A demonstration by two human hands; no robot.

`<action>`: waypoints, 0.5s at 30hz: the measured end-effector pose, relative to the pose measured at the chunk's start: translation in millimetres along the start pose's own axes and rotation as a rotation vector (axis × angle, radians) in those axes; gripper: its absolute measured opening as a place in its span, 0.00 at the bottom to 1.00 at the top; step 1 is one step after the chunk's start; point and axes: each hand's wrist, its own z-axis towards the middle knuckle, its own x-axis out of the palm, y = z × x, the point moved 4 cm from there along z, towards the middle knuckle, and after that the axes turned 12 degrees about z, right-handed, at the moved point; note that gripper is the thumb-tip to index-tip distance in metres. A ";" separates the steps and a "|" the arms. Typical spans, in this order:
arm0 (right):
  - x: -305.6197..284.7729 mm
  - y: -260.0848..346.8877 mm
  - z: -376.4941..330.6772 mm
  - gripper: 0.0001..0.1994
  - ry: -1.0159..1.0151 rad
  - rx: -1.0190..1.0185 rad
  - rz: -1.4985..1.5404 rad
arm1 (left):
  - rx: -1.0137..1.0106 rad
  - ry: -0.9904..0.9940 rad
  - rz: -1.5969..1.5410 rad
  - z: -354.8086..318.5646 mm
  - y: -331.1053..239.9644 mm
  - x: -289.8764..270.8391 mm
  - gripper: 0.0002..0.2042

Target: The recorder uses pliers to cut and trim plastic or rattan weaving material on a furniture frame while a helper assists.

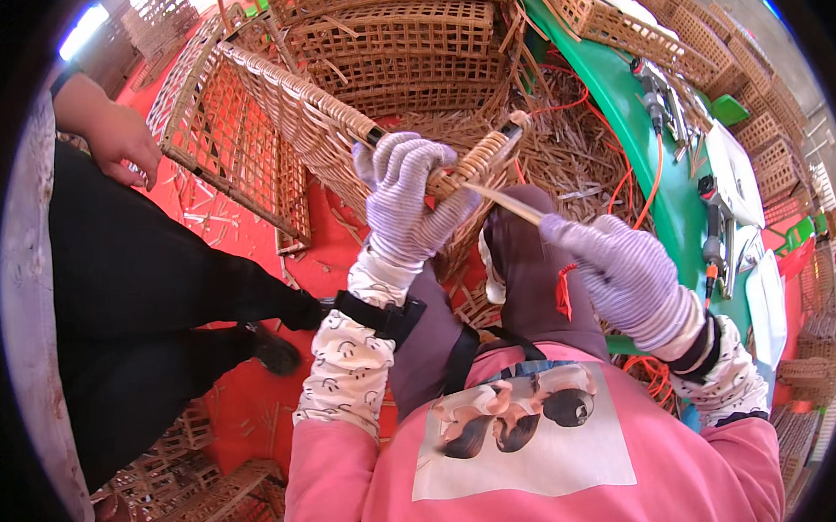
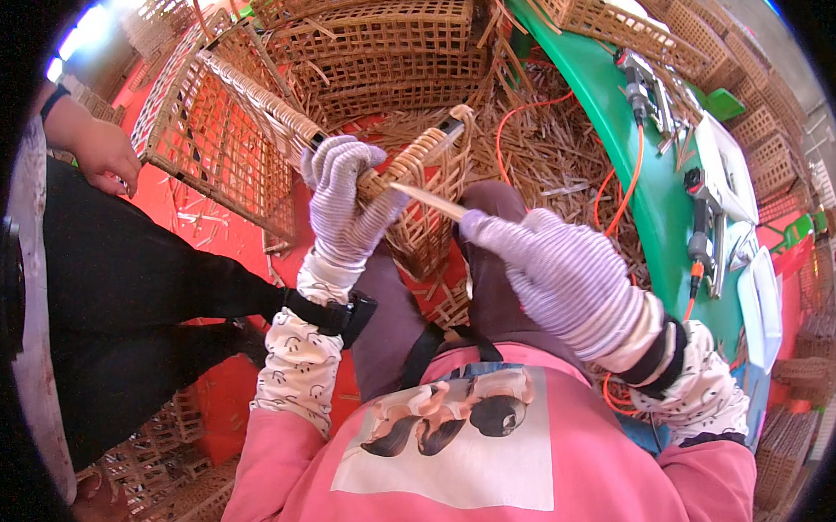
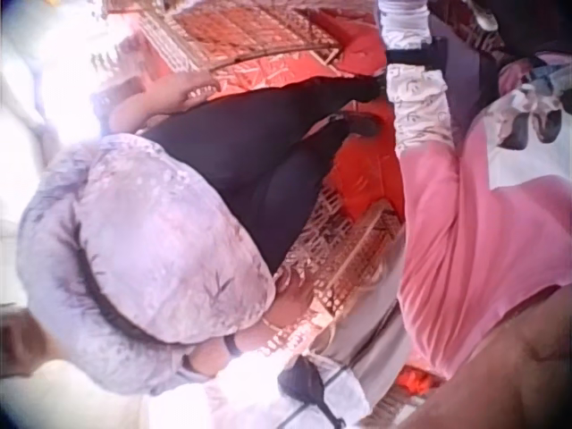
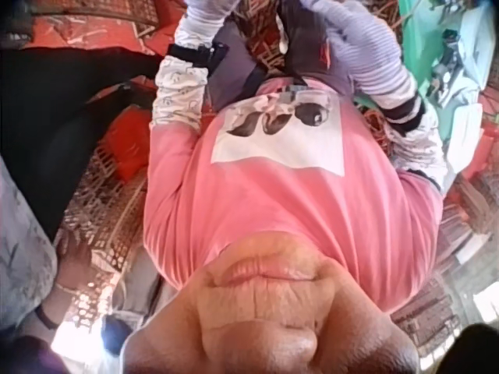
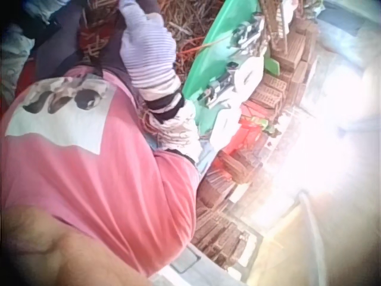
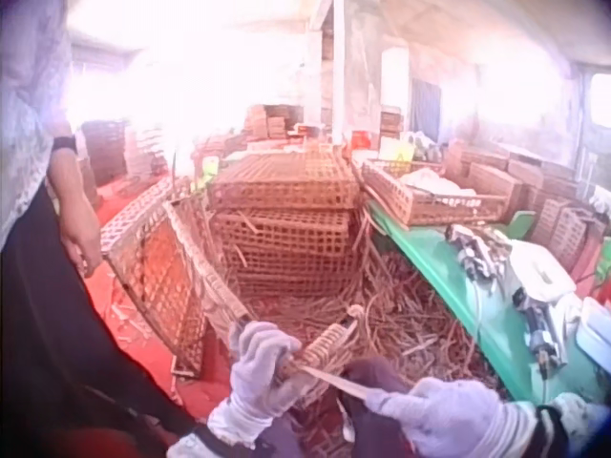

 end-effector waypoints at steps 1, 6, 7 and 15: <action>-6.2 -9.5 -7.1 0.19 -0.024 0.074 0.109 | 0.052 0.102 0.077 3.7 -2.8 -1.7 0.20; 20.6 -72.2 -31.0 0.10 -0.353 0.179 0.515 | 0.382 0.435 0.261 27.8 -4.9 -10.7 0.22; 35.2 -87.4 -34.7 0.10 -0.288 0.440 0.862 | 0.403 0.462 0.265 32.8 -7.1 -8.8 0.22; 123.5 -119.9 -49.6 0.08 -0.241 0.709 1.494 | 0.606 0.701 0.385 61.8 -8.7 31.3 0.24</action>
